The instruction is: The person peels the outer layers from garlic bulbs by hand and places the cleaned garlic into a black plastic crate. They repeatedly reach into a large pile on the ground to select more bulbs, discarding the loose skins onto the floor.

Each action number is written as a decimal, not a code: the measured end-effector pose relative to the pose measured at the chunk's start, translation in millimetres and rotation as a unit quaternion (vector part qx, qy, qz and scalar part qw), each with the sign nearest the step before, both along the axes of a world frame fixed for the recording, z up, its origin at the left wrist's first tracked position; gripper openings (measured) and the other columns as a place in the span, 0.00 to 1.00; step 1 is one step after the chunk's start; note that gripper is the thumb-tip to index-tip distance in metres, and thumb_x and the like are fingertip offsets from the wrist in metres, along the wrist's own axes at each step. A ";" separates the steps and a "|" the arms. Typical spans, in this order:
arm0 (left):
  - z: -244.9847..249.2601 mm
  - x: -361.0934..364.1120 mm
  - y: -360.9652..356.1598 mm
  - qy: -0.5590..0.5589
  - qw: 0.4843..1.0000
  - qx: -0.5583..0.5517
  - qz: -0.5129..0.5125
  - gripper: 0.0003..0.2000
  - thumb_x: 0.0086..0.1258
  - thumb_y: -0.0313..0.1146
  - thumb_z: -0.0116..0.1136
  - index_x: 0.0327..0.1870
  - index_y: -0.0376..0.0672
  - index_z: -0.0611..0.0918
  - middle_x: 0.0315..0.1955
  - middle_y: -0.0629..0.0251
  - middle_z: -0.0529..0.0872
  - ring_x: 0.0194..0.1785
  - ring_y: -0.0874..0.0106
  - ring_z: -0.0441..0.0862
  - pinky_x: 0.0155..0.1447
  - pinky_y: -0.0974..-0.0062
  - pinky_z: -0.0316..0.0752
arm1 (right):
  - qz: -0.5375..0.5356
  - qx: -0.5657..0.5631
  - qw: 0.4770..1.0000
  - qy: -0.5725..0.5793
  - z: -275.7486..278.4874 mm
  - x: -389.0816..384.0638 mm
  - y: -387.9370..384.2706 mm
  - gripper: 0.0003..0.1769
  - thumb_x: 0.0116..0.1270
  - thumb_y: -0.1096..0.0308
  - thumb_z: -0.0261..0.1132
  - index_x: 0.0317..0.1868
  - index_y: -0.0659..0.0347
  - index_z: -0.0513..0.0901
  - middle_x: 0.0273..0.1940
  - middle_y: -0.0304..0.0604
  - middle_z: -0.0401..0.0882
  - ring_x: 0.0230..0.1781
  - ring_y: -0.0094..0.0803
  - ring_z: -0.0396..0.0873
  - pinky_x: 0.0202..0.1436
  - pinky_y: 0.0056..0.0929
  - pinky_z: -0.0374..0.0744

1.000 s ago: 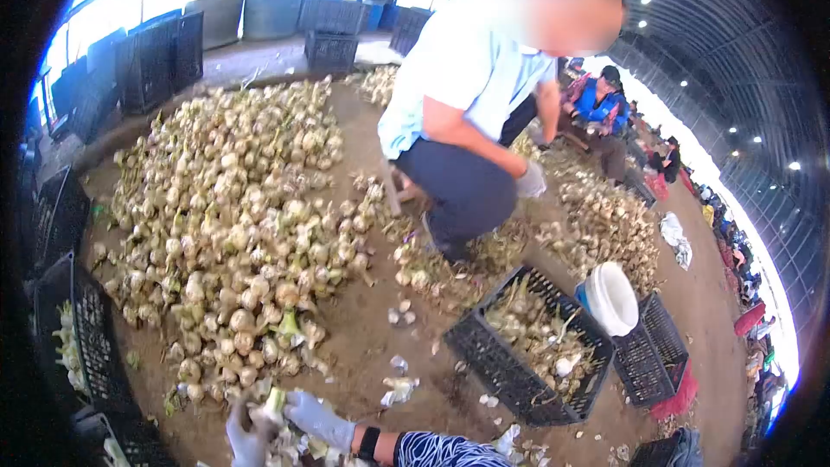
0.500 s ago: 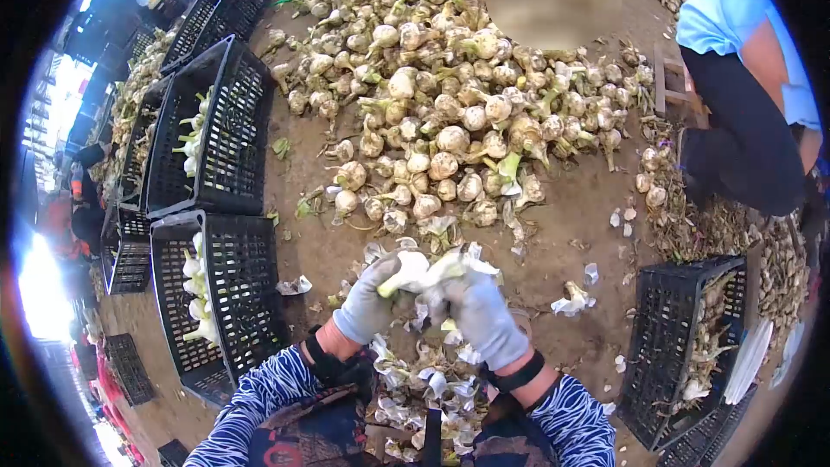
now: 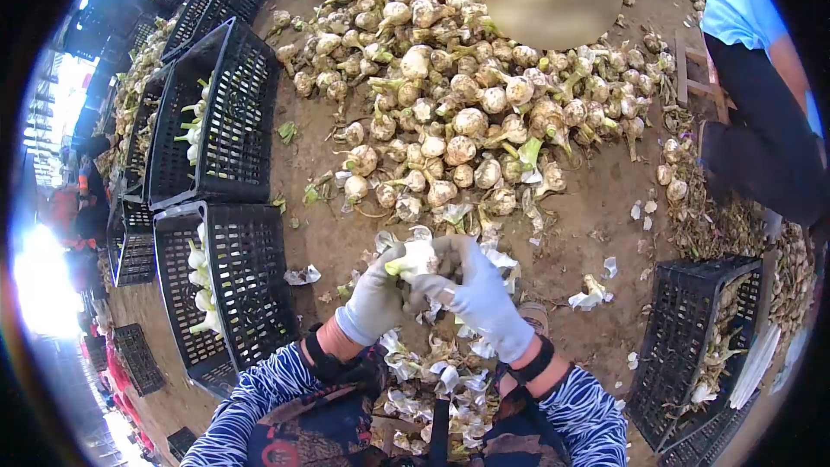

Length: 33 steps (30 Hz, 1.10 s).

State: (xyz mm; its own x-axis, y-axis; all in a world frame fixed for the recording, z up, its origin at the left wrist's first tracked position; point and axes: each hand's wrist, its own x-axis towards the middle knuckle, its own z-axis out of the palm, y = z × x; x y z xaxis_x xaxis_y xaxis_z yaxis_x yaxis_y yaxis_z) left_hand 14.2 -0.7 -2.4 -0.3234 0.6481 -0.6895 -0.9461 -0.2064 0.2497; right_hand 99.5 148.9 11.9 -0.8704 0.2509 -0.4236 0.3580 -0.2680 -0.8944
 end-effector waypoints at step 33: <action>12.6 -0.9 -20.6 0.173 0.973 0.049 -0.143 0.25 0.73 0.45 0.61 0.61 0.37 0.73 0.47 0.63 0.85 0.50 0.75 0.83 0.53 0.75 0.81 | 0.012 0.438 0.889 0.131 -30.4 -28.1 24.4 0.20 0.66 0.72 0.62 0.59 0.59 0.77 0.47 0.54 0.80 0.45 0.48 0.81 0.49 0.38 0.79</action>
State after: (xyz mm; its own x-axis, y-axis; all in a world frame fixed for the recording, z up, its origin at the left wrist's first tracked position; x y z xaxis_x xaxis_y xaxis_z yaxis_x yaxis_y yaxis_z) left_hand 13.3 -21.2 10.2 -0.3231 0.8028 -0.5011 -0.8307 0.0131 0.5566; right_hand 71.5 173.3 -18.5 -0.9199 0.3652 0.1428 0.1038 0.5779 -0.8095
